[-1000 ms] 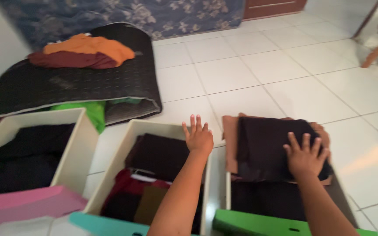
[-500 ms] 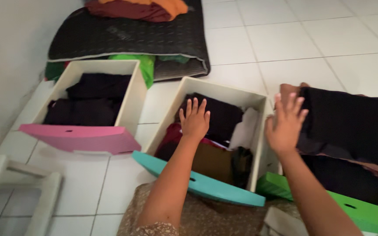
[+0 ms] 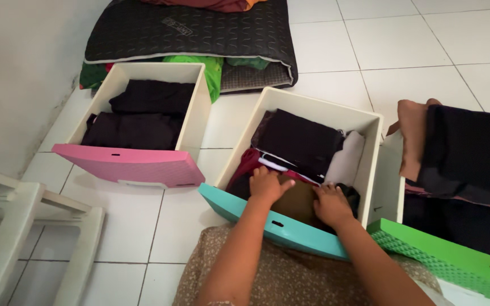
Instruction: The person sits on the floor and removes folded clothes from a teal storage box, placing them into a green storage box. After emptying the teal box, the person wipes its interior with a white cloth.
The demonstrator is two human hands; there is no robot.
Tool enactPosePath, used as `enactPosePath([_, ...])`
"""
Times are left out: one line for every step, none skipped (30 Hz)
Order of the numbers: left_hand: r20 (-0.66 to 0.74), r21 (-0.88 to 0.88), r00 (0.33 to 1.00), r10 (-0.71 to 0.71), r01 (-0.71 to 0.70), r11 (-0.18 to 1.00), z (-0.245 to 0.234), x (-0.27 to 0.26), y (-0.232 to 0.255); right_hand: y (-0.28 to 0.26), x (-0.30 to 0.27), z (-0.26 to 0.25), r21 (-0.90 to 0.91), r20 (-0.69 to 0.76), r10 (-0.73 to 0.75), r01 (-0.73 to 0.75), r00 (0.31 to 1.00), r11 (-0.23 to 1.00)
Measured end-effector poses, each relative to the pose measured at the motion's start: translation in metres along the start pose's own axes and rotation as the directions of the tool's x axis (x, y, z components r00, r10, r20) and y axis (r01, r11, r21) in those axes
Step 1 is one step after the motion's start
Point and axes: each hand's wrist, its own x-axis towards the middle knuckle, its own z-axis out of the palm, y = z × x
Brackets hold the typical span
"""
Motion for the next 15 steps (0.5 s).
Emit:
enactPosePath([0.003,0.032,1.0,0.024,-0.024,0.999,-0.002,-0.002,0.001,0.001,0.001,0.002,0.012,-0.002,0.013,-0.013,1.0,1.0])
enactPosePath([0.008,0.064,0.999,0.049,-0.049,0.997,-0.004,-0.005,0.003,0.001,0.001,0.003,0.025,-0.003,0.029,-0.028,1.0,0.999])
enactPosePath([0.014,0.096,0.997,0.074,-0.075,0.993,-0.005,-0.007,0.004,0.001,0.001,0.004,0.034,-0.014,0.034,-0.033,0.999,0.999])
enactPosePath([0.011,0.098,0.995,0.095,-0.096,0.991,-0.005,-0.008,0.004,0.001,0.001,0.005,0.043,-0.026,0.037,-0.036,0.999,0.998])
enactPosePath([0.009,0.101,0.993,0.117,-0.117,0.988,-0.005,-0.009,0.004,0.001,0.001,0.004,0.052,-0.037,0.041,-0.039,0.998,0.998])
enactPosePath([0.007,0.104,0.99,0.138,-0.138,0.985,-0.005,-0.009,0.003,0.0,0.002,0.004,0.05,-0.04,0.039,-0.037,0.998,0.998])
enactPosePath([0.03,0.081,0.986,0.164,-0.166,0.983,-0.004,-0.008,0.003,-0.001,0.002,0.003,0.047,-0.043,0.037,-0.035,0.998,0.998])
enactPosePath([0.054,0.057,0.981,0.188,-0.191,0.98,-0.003,-0.007,0.001,-0.002,0.002,0.002,0.044,-0.044,0.035,-0.033,0.998,0.998])
enactPosePath([0.076,0.032,0.974,0.213,-0.216,0.976,-0.001,-0.006,0.0,-0.004,0.001,0.001,0.049,-0.044,0.035,-0.033,0.998,0.998])
enactPosePath([0.081,0.018,0.976,0.204,-0.206,0.978,0.001,-0.004,0.0,-0.004,0.0,0.0,0.053,-0.045,0.037,-0.035,0.998,0.998])
enactPosePath([0.086,0.004,0.977,0.195,-0.196,0.981,0.002,-0.001,0.0,-0.005,-0.001,-0.002,0.057,-0.046,0.04,-0.037,0.998,0.998])
enactPosePath([0.091,-0.009,0.978,0.186,-0.186,0.983,0.003,0.001,0.0,-0.006,-0.002,-0.003,0.058,-0.042,0.041,-0.039,0.998,0.998])
enactPosePath([0.093,-0.023,0.979,0.181,-0.18,0.983,0.004,0.003,0.0,-0.006,-0.003,-0.004,0.06,-0.038,0.043,-0.04,0.998,0.997])
enactPosePath([0.095,-0.036,0.98,0.176,-0.173,0.984,0.004,0.004,0.0,-0.007,-0.003,-0.005,0.062,-0.034,0.043,-0.041,0.998,0.997])
enactPosePath([0.097,-0.049,0.981,0.171,-0.166,0.985,0.003,0.004,0.0,-0.006,-0.004,-0.006,0.072,-0.047,0.039,-0.036,0.998,0.997])
